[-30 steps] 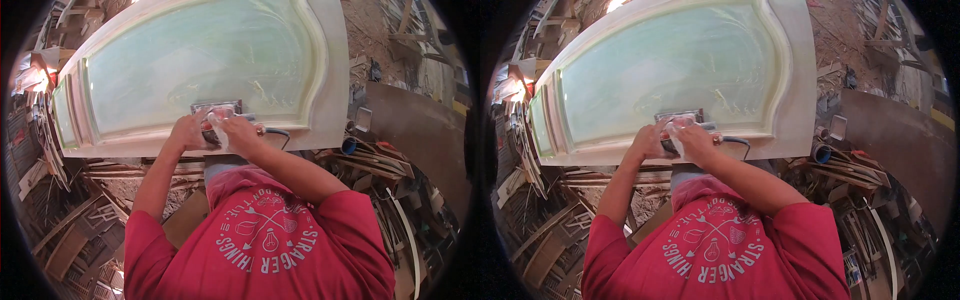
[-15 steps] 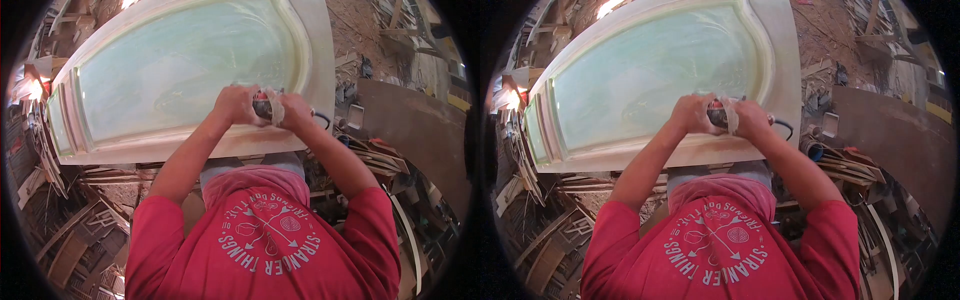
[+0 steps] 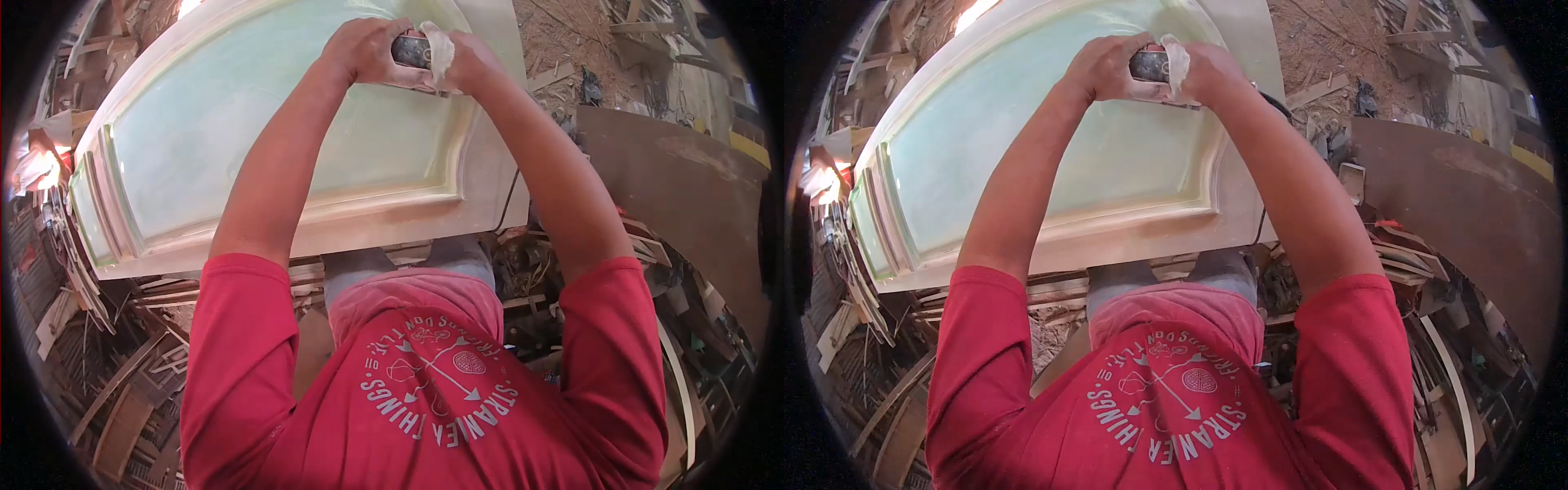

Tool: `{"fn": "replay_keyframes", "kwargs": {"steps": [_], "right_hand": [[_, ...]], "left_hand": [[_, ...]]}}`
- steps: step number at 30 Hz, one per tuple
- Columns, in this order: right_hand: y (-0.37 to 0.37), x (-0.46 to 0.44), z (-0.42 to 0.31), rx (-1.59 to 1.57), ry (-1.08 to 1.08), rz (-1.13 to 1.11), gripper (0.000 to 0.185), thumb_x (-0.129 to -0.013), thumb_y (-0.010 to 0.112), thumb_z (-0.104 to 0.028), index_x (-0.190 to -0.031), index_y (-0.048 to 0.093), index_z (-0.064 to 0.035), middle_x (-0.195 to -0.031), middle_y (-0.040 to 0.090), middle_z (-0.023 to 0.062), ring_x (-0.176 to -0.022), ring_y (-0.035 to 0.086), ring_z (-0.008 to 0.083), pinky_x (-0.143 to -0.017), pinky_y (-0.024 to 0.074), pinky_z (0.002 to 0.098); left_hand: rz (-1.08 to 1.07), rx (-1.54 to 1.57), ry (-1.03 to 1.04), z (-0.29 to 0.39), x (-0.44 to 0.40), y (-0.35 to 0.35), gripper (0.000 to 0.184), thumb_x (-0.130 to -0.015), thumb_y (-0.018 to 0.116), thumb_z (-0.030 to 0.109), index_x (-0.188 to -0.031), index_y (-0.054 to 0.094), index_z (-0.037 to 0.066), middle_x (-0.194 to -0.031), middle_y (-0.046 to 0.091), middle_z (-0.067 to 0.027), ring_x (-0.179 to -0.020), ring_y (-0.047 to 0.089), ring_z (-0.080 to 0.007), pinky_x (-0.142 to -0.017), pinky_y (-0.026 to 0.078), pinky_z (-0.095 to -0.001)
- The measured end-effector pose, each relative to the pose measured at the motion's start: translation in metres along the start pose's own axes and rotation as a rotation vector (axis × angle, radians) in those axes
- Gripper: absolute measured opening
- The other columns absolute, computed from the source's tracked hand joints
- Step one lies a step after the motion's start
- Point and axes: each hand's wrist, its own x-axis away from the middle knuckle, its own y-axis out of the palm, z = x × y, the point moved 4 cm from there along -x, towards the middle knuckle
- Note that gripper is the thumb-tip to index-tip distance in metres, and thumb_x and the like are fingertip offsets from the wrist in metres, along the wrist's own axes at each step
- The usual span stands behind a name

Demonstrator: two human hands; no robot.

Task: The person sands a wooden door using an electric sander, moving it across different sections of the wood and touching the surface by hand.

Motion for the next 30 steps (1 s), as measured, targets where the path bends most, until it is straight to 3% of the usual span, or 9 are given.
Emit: {"fn": "replay_keyframes", "kwargs": {"steps": [4,5,6,10,14,18,22,26,30], "right_hand": [[0.012,0.045,-0.03,-0.124,0.054,-0.058,0.058,-0.083,0.084,-0.037,-0.129,0.063,-0.0084,-0.104,0.076,0.0223,-0.102,0.073,0.0455,-0.088,0.0583,0.0533],[0.017,0.058,-0.036,-0.077,0.107,-0.173,0.056,-0.084,0.082,-0.034,-0.13,0.062,-0.0082,-0.104,0.076,0.0225,-0.101,0.073,0.0457,-0.088,0.0581,0.0537],[0.022,0.071,-0.042,-0.028,0.16,-0.287,0.054,-0.085,0.08,-0.031,-0.131,0.062,-0.008,-0.105,0.076,0.0226,-0.101,0.072,0.046,-0.087,0.058,0.054],[0.028,0.124,-0.074,-0.13,0.163,-0.292,0.048,-0.085,0.077,-0.024,-0.129,0.063,-0.0092,-0.102,0.076,0.0221,-0.098,0.072,0.047,-0.085,0.0575,0.0547],[0.06,0.136,-0.113,-0.13,0.095,-0.368,0.047,-0.083,0.078,-0.021,-0.127,0.066,-0.0091,-0.101,0.076,0.0218,-0.096,0.071,0.0473,-0.085,0.0573,0.0552],[0.11,0.119,-0.178,-0.116,0.106,-0.421,0.057,-0.08,0.081,-0.021,-0.134,0.067,-0.0088,-0.103,0.076,0.0217,-0.098,0.071,0.0465,-0.087,0.0574,0.0549],[0.162,0.092,-0.251,-0.348,-0.019,-0.285,0.071,-0.078,0.082,-0.019,-0.143,0.063,-0.0005,-0.112,0.075,0.0246,-0.103,0.071,0.0461,-0.089,0.0571,0.0538],[0.227,0.054,-0.339,-0.404,-0.111,-0.163,0.066,-0.081,0.077,-0.015,-0.143,0.063,0.0005,-0.109,0.074,0.0263,-0.101,0.072,0.0462,-0.091,0.0573,0.0543],[0.271,0.006,-0.44,-0.41,-0.037,-0.232,0.057,-0.083,0.073,-0.012,-0.138,0.065,0.0004,-0.109,0.074,0.0249,-0.105,0.072,0.0439,-0.094,0.0575,0.0528]], "left_hand": [[-0.041,-0.035,-0.038,0.013,0.047,0.025,0.057,-0.081,0.084,0.062,-0.106,0.074,0.012,-0.093,0.077,-0.0177,-0.087,0.073,-0.0432,-0.077,0.058,-0.052],[-0.015,-0.008,-0.026,0.027,0.063,0.027,0.049,-0.089,0.077,0.058,-0.101,0.073,0.011,-0.09,0.076,-0.0193,-0.084,0.072,-0.0443,-0.074,0.057,-0.0536],[-0.037,0.017,-0.057,0.037,0.078,0.033,0.049,-0.09,0.076,0.058,-0.099,0.073,0.011,-0.089,0.076,-0.0191,-0.083,0.072,-0.0443,-0.074,0.056,-0.0541],[-0.032,0.164,-0.149,0.063,0.133,0.048,0.047,-0.093,0.072,0.056,-0.092,0.071,0.009,-0.085,0.075,-0.0189,-0.082,0.072,-0.0437,-0.073,0.057,-0.0545],[0.054,0.158,-0.256,0.053,0.19,0.044,0.042,-0.095,0.071,0.053,-0.096,0.076,0.011,-0.086,0.076,-0.018,-0.081,0.073,-0.0433,-0.074,0.057,-0.0538],[0.098,0.177,-0.449,0.005,0.256,0.029,0.042,-0.095,0.07,0.05,-0.101,0.08,0.01,-0.087,0.078,-0.0163,-0.082,0.074,-0.0422,-0.075,0.059,-0.0526],[0.133,0.177,-0.547,-0.058,0.332,-0.011,0.041,-0.095,0.069,0.049,-0.098,0.081,0.01,-0.086,0.078,-0.0157,-0.082,0.075,-0.041,-0.074,0.059,-0.051],[0.166,0.144,-0.536,-0.126,0.404,-0.063,0.039,-0.095,0.069,0.047,-0.096,0.081,0.01,-0.087,0.077,-0.0174,-0.082,0.074,-0.0429,-0.072,0.058,-0.0508],[0.181,0.131,-0.499,-0.2,0.472,-0.107,0.037,-0.097,0.068,0.042,-0.092,0.078,0.007,-0.088,0.075,-0.0209,-0.083,0.072,-0.045,-0.073,0.057,-0.0515]]}}
